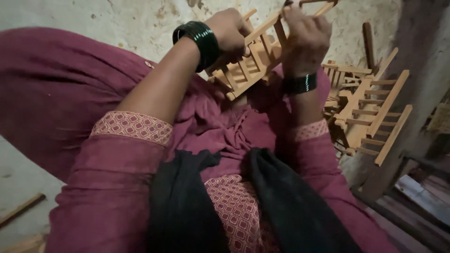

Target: The person sits cross-legged on the floor and assembles small wooden chair frames, fitting slats and side pieces together by hand and rubbing surfaces with a small block. They work on one frame at a time, turning it over to reach different joints, with finished frames piled nearby.

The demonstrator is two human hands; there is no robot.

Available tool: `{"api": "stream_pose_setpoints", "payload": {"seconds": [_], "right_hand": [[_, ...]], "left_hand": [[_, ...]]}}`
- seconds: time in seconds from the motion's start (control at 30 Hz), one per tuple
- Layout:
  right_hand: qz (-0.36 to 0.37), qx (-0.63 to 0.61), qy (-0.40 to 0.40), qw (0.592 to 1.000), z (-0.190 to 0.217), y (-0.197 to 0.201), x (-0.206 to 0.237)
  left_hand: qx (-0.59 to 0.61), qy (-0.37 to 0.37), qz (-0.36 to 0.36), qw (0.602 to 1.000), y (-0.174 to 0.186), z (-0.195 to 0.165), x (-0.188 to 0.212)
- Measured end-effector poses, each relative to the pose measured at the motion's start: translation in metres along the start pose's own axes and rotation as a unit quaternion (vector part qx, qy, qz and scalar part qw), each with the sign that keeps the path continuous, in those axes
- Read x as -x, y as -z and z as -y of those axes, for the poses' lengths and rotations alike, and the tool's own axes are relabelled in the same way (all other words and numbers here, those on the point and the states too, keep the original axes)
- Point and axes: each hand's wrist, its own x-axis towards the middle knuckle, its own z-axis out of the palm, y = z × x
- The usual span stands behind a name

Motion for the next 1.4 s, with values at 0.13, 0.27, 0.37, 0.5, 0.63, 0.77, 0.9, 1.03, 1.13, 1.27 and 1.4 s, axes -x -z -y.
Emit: {"api": "stream_pose_setpoints", "payload": {"seconds": [0.13, 0.27, 0.37, 0.5, 0.63, 0.77, 0.9, 1.03, 1.13, 1.27, 1.4], "right_hand": [[0.049, -0.031, -0.041, 0.997, 0.026, 0.016, 0.001], [0.033, -0.093, 0.098, 0.990, 0.085, 0.032, 0.031], [0.028, -0.067, 0.066, 0.995, 0.086, 0.036, 0.023], [0.046, -0.089, 0.031, 0.994, 0.090, 0.052, 0.001], [0.058, -0.145, 0.093, 0.983, 0.112, 0.064, -0.001], [0.023, -0.096, 0.017, 0.995, 0.108, 0.063, -0.001], [0.048, -0.129, 0.029, 0.990, 0.111, 0.067, 0.002], [0.047, -0.167, 0.045, 0.984, 0.113, 0.070, 0.000], [-0.015, -0.084, -0.026, 0.996, 0.084, 0.055, -0.013], [0.022, -0.103, -0.008, 0.994, 0.074, 0.050, -0.003], [0.023, -0.142, 0.080, 0.986, 0.095, 0.062, 0.018]], "left_hand": [[0.043, -0.033, -0.032, 0.998, -0.001, 0.010, -0.019], [-0.024, -0.041, -0.058, 0.997, -0.006, 0.030, -0.037], [-0.083, -0.031, -0.106, 0.990, -0.011, 0.044, -0.051], [-0.354, -0.343, -0.184, 0.850, -0.009, 0.053, -0.066], [-0.060, -0.041, -0.099, 0.992, -0.010, 0.061, -0.067], [-0.072, -0.089, -0.122, 0.986, -0.011, 0.063, -0.069], [-0.313, -0.307, -0.112, 0.892, -0.009, 0.061, -0.070], [-0.023, -0.043, -0.097, 0.994, -0.009, 0.057, -0.061], [-0.015, -0.028, -0.107, 0.994, -0.008, 0.050, -0.056], [-0.079, -0.062, -0.107, 0.989, -0.007, 0.046, -0.055], [-0.030, -0.043, -0.101, 0.994, -0.008, 0.049, -0.052]]}}
